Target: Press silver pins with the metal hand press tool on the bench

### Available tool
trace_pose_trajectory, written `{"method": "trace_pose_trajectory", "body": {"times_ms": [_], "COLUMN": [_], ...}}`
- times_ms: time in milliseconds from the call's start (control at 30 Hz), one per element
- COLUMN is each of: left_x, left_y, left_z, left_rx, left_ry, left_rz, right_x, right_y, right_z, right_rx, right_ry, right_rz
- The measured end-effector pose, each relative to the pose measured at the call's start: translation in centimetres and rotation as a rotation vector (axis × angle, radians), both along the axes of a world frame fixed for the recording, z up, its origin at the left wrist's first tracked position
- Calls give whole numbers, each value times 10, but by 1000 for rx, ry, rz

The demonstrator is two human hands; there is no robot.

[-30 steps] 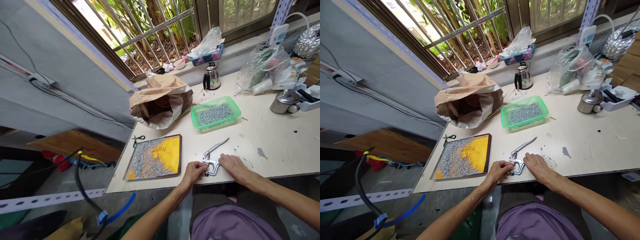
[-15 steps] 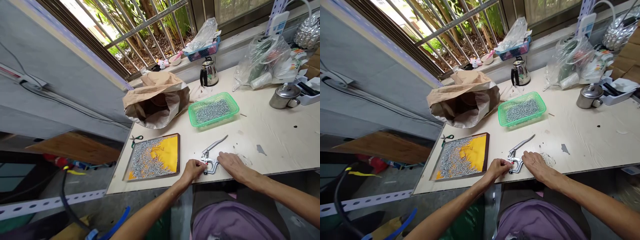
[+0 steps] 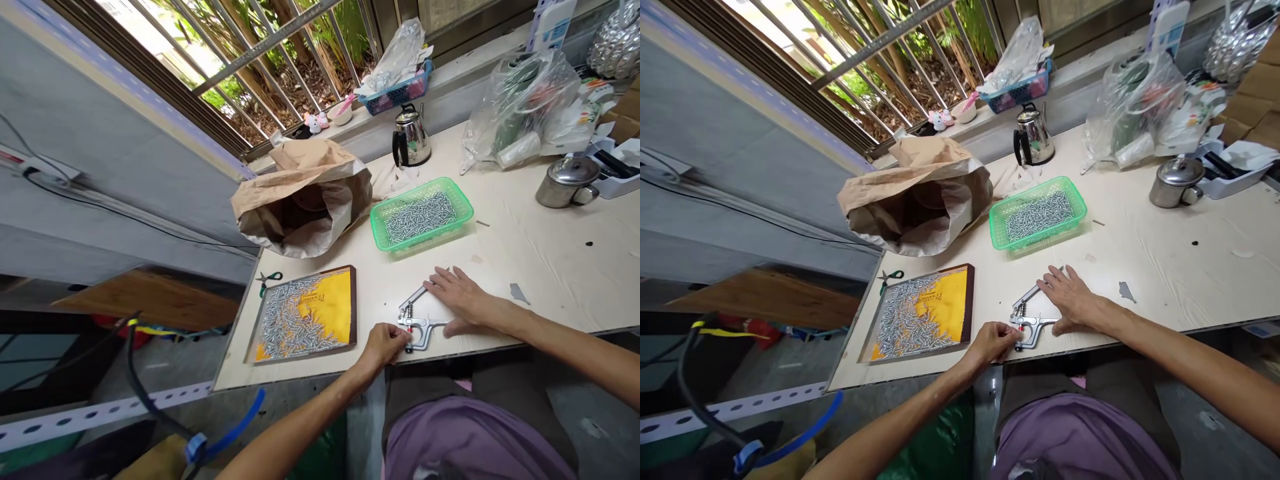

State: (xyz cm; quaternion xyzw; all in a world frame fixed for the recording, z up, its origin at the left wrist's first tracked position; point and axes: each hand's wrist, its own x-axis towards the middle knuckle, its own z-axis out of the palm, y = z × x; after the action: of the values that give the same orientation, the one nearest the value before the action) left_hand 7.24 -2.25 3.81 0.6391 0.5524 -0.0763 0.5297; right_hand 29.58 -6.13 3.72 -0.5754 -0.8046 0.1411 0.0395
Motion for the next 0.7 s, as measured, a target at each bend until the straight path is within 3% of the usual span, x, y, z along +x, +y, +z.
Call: {"method": "trace_pose_trajectory", "body": {"times_ms": [200,267,400,467,567,700], "left_x": [-4,-4,10,22,38,46], "left_y": [-4,-9,-16,-13,-1,11], "left_z": [-1,2,5,1,-7,-9], "left_rx": [23,200,755,883,894,846], "left_ry": [58,101,-1,-99,-174,-114], "left_rz": [18,-54,-339,-507,-669,-737], "right_x": [-7,-10,-14,-14,-7,4], "right_y": [1,-1,-6,-11,-19,-27], "right_z": [10,11,6,2,-3,0], "right_rx": [-46,-57,-33,6,64,47], "right_ry": [-13,-17,3,25,50,16], "right_rz": [-18,-26,-40,-36,-31,-101]}}
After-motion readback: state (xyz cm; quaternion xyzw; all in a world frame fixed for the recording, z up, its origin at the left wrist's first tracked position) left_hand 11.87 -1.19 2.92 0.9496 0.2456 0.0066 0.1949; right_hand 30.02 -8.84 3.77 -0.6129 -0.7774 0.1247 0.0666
